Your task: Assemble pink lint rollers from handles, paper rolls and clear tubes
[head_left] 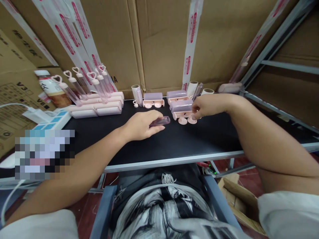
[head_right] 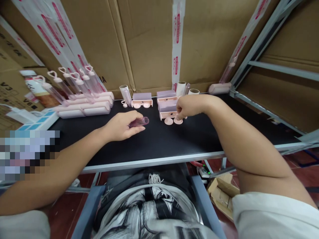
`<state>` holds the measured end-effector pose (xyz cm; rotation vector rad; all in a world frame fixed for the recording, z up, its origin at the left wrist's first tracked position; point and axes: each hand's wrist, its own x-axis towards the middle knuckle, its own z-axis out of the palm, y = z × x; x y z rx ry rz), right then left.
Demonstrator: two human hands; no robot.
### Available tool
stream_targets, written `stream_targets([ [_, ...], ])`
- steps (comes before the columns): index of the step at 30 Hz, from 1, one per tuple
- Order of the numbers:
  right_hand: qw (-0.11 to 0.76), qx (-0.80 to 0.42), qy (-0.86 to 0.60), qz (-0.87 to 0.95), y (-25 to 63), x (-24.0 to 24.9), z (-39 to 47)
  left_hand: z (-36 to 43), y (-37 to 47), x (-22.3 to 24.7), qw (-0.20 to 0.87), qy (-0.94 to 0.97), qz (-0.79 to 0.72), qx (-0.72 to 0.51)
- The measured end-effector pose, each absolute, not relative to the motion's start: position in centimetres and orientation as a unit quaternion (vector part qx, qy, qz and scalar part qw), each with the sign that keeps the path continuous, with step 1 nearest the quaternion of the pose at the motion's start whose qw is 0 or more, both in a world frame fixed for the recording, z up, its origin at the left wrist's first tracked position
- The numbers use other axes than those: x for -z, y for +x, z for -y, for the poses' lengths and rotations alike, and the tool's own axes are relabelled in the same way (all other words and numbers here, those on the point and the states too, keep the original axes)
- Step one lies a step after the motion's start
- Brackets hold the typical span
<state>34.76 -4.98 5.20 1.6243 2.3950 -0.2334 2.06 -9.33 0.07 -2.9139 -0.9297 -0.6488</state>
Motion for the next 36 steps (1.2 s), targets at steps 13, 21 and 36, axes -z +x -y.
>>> stream_targets([
  [13,-0.17,0.222,0.4,-0.873,33.7,-5.4,6.4,9.5,2.5,0.0,-0.062,-0.913,0.365,0.173],
  [21,-0.312,0.254,0.301,-0.865,30.2,-2.6,7.7,9.4,2.3,0.0,-0.064,-0.902,0.372,0.21],
  [36,-0.279,0.117,0.28,-0.911,30.4,-2.1,7.5,9.3,2.4,0.0,-0.051,-0.906,0.369,0.199],
])
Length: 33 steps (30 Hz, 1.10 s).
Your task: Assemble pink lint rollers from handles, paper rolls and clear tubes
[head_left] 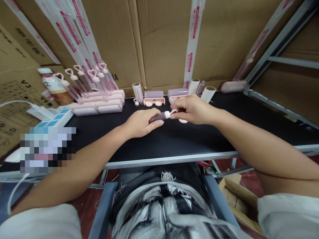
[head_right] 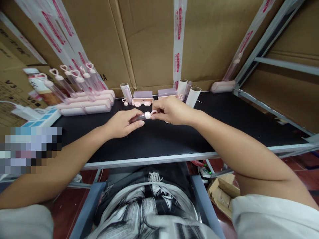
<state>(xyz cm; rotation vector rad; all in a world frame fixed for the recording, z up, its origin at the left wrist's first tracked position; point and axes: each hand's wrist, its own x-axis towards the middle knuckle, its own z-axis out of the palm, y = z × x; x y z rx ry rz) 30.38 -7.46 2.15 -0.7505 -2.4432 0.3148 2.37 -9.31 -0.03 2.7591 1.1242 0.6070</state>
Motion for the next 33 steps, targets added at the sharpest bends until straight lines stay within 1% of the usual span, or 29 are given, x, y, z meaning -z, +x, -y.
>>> stream_targets([
  [7,0.2,-0.118,-0.26,0.937,30.0,-1.9,7.5,9.4,2.4,-0.1,0.058,0.917,-0.36,-0.164],
  [9,0.193,-0.121,-0.248,0.942,29.9,-1.6,7.6,9.4,2.4,-0.1,0.055,0.918,-0.363,-0.149],
  [19,0.219,-0.109,-0.227,0.943,29.2,-0.2,7.3,10.0,2.8,-0.7,-0.011,0.913,-0.401,-0.07],
  [28,0.242,-0.133,-0.281,0.919,28.5,0.5,7.7,10.3,3.3,-0.5,-0.043,0.897,-0.435,-0.066],
  [33,0.242,-0.158,-0.258,0.922,28.4,0.5,8.0,10.2,3.0,-0.6,-0.038,0.908,-0.412,-0.068],
])
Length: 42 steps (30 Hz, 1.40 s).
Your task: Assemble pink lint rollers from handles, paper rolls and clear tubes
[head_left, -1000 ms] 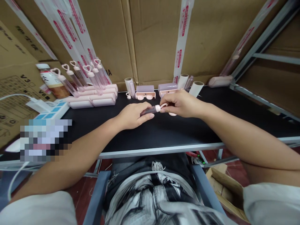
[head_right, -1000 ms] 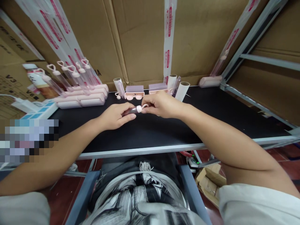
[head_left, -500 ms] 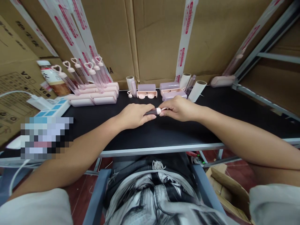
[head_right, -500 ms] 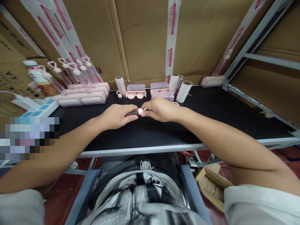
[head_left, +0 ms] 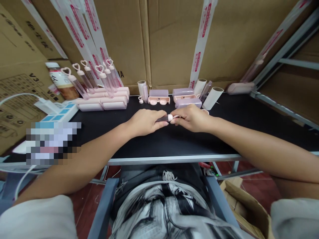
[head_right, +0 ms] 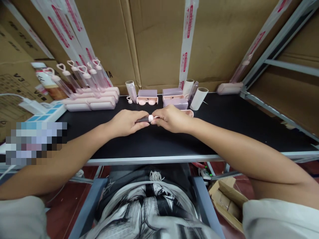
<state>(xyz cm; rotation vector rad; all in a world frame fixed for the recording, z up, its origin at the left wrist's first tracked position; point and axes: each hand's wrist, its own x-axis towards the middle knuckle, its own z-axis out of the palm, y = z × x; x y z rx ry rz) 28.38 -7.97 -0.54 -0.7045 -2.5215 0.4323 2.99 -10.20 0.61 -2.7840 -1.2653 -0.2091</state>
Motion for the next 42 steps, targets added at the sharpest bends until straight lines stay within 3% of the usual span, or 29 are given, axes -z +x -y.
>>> stream_targets([
  [9,0.251,-0.191,-0.232,0.92,28.3,0.4,8.1,10.6,3.1,-0.4,0.065,-0.905,0.415,0.07],
  [12,0.226,-0.241,-0.254,0.909,28.1,0.5,7.9,10.2,3.0,-0.2,0.03,-0.912,0.4,0.087],
  [17,0.254,-0.23,-0.272,0.899,28.5,-0.6,7.4,8.7,2.1,-0.3,-0.097,-0.889,0.363,0.262],
  [22,0.368,-0.214,-0.302,0.853,29.2,-1.2,7.3,7.5,1.5,-1.2,-0.362,-0.747,0.282,0.481],
  [25,0.351,-0.201,-0.284,0.869,28.8,-0.6,7.0,7.2,1.7,-1.5,-0.44,-0.674,0.243,0.542],
  [28,0.288,-0.17,-0.269,0.903,29.2,-0.7,6.5,6.9,1.7,-1.5,-0.435,-0.647,0.241,0.579],
  [32,0.37,-0.089,-0.384,0.841,32.2,-2.5,5.1,6.5,0.8,-1.4,-0.384,-0.68,0.275,0.561],
  [34,0.411,-0.022,-0.463,0.785,34.3,-3.6,3.9,6.5,0.4,-1.2,-0.308,-0.746,0.305,0.505],
  [36,0.4,0.003,-0.531,0.747,36.3,-4.5,2.8,6.6,0.3,-0.7,-0.201,-0.828,0.335,0.402],
  [39,0.3,0.02,-0.645,0.702,38.2,-5.0,1.8,6.7,0.7,0.6,-0.093,-0.891,0.377,0.237],
  [42,0.164,0.02,-0.706,0.689,38.7,-4.9,1.4,6.4,1.0,1.7,-0.079,-0.893,0.417,0.148],
])
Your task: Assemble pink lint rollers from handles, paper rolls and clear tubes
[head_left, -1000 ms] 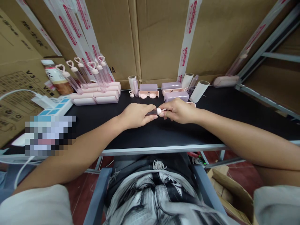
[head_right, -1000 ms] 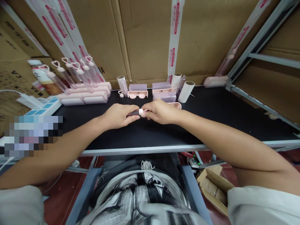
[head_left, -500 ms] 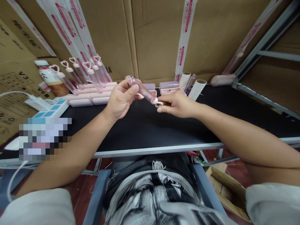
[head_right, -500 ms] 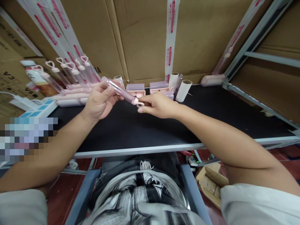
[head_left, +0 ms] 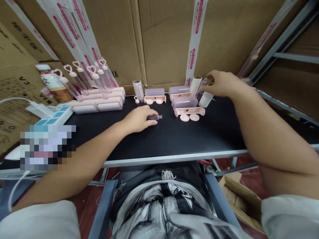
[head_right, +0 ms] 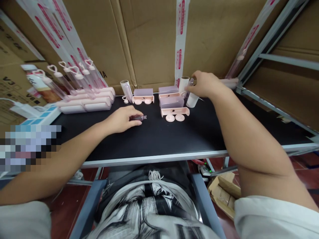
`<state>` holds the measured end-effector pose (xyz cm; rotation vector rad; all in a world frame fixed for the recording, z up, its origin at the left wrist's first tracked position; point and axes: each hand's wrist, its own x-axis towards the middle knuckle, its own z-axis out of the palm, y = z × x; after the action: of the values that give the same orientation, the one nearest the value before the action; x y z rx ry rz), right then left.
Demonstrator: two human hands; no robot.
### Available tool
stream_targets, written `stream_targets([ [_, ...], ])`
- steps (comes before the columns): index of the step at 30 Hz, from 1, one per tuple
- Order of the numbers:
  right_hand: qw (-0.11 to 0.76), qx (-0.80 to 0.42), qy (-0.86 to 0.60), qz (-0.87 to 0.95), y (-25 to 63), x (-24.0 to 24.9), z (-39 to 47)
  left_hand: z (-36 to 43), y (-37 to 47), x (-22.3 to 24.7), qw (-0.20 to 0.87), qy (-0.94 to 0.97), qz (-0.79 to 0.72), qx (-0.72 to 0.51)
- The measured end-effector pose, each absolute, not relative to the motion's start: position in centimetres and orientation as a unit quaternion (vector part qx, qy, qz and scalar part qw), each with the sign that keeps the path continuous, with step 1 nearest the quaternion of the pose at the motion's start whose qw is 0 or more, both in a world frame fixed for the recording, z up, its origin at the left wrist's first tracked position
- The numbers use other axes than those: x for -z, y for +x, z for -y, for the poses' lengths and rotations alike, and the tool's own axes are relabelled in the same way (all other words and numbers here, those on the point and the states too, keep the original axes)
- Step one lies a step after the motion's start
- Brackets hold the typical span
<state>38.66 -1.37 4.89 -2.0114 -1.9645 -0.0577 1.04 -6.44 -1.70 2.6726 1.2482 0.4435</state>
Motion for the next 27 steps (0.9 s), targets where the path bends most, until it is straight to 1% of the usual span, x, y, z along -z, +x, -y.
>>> stream_targets([
  [2,0.107,0.015,-0.706,0.7,38.7,-4.6,1.1,6.1,1.1,2.1,0.084,0.89,-0.432,-0.123],
  [4,0.074,0.014,-0.7,0.71,38.6,-4.3,0.7,5.9,1.0,2.2,0.093,0.886,-0.442,-0.109],
  [7,0.053,0.022,-0.698,0.714,38.8,-4.4,0.6,5.7,0.8,2.0,0.108,0.882,-0.448,-0.095],
  [9,0.062,0.032,-0.708,0.703,39.1,-4.8,1.0,5.7,0.8,1.8,0.107,0.883,-0.447,-0.092],
  [10,0.085,0.04,-0.714,0.694,39.3,-5.2,1.3,5.8,0.8,1.7,0.104,0.884,-0.446,-0.091],
  [11,0.126,0.05,-0.715,0.686,39.4,-5.5,1.7,5.8,0.8,1.6,0.1,0.885,-0.445,-0.09],
  [12,0.186,0.061,-0.708,0.678,39.6,-5.8,2.1,5.9,0.8,1.5,0.096,0.886,-0.446,-0.088],
  [14,0.336,0.057,-0.661,0.669,39.5,-6.2,2.7,6.0,0.9,1.3,0.09,0.885,-0.449,-0.081],
  [16,0.462,-0.018,-0.59,0.662,38.6,-6.1,3.1,6.1,0.9,1.2,0.087,0.883,-0.455,-0.074],
  [17,0.502,-0.079,-0.555,0.659,37.9,-5.9,3.2,6.1,0.9,1.2,0.086,0.882,-0.457,-0.073],
  [18,0.527,-0.148,-0.52,0.656,37.1,-5.6,3.3,6.2,0.9,1.2,0.085,0.882,-0.458,-0.074],
  [20,0.548,-0.287,-0.443,0.648,35.1,-4.6,3.5,6.2,0.8,1.3,0.083,0.883,-0.452,-0.092],
  [22,0.537,-0.419,-0.365,0.635,33.1,-3.5,4.0,6.2,0.9,1.5,0.084,0.891,-0.424,-0.141],
  [23,0.518,-0.473,-0.333,0.63,32.1,-2.9,4.3,6.2,1.0,1.5,0.088,0.893,-0.403,-0.18],
  [25,0.464,-0.55,-0.292,0.63,30.3,-1.9,5.3,6.5,1.4,1.4,0.093,0.892,-0.349,-0.271],
  [27,0.411,-0.593,-0.272,0.636,28.9,-1.1,6.3,7.1,2.0,1.0,0.083,0.887,-0.287,-0.351],
])
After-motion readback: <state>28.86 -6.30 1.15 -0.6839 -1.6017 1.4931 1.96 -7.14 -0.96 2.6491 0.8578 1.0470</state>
